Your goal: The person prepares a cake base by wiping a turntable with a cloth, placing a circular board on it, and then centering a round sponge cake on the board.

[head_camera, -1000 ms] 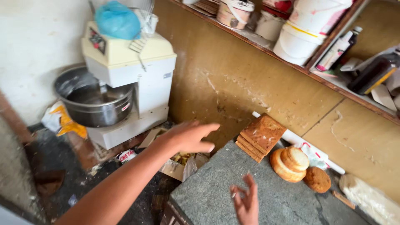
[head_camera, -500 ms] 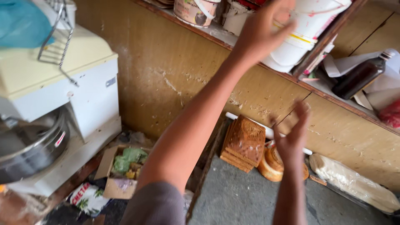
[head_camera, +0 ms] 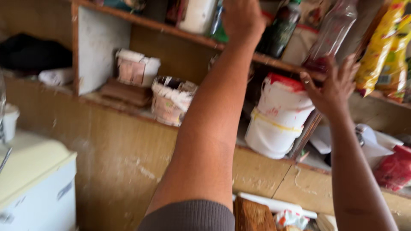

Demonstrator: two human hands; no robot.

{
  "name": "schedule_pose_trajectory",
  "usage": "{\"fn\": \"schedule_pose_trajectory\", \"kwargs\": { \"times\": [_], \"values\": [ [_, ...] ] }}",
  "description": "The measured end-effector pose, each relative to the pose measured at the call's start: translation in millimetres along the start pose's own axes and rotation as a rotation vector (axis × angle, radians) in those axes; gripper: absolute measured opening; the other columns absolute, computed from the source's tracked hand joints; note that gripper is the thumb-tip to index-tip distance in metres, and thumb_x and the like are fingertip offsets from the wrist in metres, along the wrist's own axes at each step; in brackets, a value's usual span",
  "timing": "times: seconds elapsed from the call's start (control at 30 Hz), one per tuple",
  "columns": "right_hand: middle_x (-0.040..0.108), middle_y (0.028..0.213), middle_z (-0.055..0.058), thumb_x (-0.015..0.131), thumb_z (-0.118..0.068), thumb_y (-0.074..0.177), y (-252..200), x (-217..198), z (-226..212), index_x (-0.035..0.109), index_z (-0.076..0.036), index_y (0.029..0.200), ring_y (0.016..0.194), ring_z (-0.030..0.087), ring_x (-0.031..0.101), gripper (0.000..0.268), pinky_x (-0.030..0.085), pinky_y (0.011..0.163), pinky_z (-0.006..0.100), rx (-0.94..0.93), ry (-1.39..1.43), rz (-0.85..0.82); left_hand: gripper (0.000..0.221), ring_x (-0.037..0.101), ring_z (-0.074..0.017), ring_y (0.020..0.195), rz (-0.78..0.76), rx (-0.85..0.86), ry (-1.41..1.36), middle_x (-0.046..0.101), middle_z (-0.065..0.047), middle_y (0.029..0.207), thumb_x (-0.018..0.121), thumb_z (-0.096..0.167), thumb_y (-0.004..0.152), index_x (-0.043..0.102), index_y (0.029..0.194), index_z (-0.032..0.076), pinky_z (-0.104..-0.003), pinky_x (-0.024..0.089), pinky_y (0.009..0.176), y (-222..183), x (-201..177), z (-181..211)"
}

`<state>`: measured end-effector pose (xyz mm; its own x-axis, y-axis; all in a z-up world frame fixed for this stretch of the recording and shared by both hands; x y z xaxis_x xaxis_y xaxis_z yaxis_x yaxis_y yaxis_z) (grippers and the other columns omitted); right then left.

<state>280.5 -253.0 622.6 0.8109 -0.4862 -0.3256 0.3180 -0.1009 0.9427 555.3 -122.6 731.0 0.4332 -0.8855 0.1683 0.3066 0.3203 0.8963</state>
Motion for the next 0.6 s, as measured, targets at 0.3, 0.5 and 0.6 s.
{"fn": "schedule_pose_trajectory", "kwargs": {
  "times": [0.3, 0.5, 0.6],
  "values": [
    [0.02, 0.167, 0.028, 0.051, -0.063, 0.097, 1, 24, 6, 0.054, -0.034, 0.15, 0.157, 0.04, -0.018, 0.06, -0.013, 0.116, 0.07, 0.232, 0.196, -0.18, 0.044, 0.069, -0.0393, 0.106, -0.239, -0.125, -0.212, 0.061, -0.021, 0.123, 0.073, 0.013, 0.085, 0.056, 0.124, 0.001, -0.05, 0.061, 0.085, 11, 6, -25],
    [0.028, 0.162, 0.03, 0.051, -0.058, 0.103, 0, 29, 22, 0.055, -0.034, 0.151, 0.156, 0.046, -0.008, 0.055, -0.008, 0.121, 0.066, 0.163, 0.138, -0.174, 0.045, 0.071, -0.0371, 0.102, -0.352, -0.241, -0.208, 0.064, -0.02, 0.117, 0.073, 0.02, 0.081, 0.059, 0.12, 0.002, -0.048, 0.062, 0.084, -2, 49, -35],
    [0.027, 0.163, 0.027, 0.053, -0.056, 0.101, -3, 31, 23, 0.055, -0.032, 0.149, 0.153, 0.048, -0.012, 0.054, -0.009, 0.116, 0.066, 0.133, 0.201, -0.163, 0.045, 0.072, -0.0358, 0.1, -0.408, -0.319, -0.212, 0.066, -0.019, 0.113, 0.074, 0.025, 0.079, 0.061, 0.117, 0.003, -0.046, 0.063, 0.083, -4, 48, -39]
  ]
}}
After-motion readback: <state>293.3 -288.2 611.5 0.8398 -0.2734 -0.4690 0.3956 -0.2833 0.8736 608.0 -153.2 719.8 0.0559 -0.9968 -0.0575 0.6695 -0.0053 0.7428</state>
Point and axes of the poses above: each hand's wrist, its own y-axis towards the middle knuckle, its own x-axis out of the palm, z = x × y, the point moved 1 cm from there along y, towards the middle knuckle
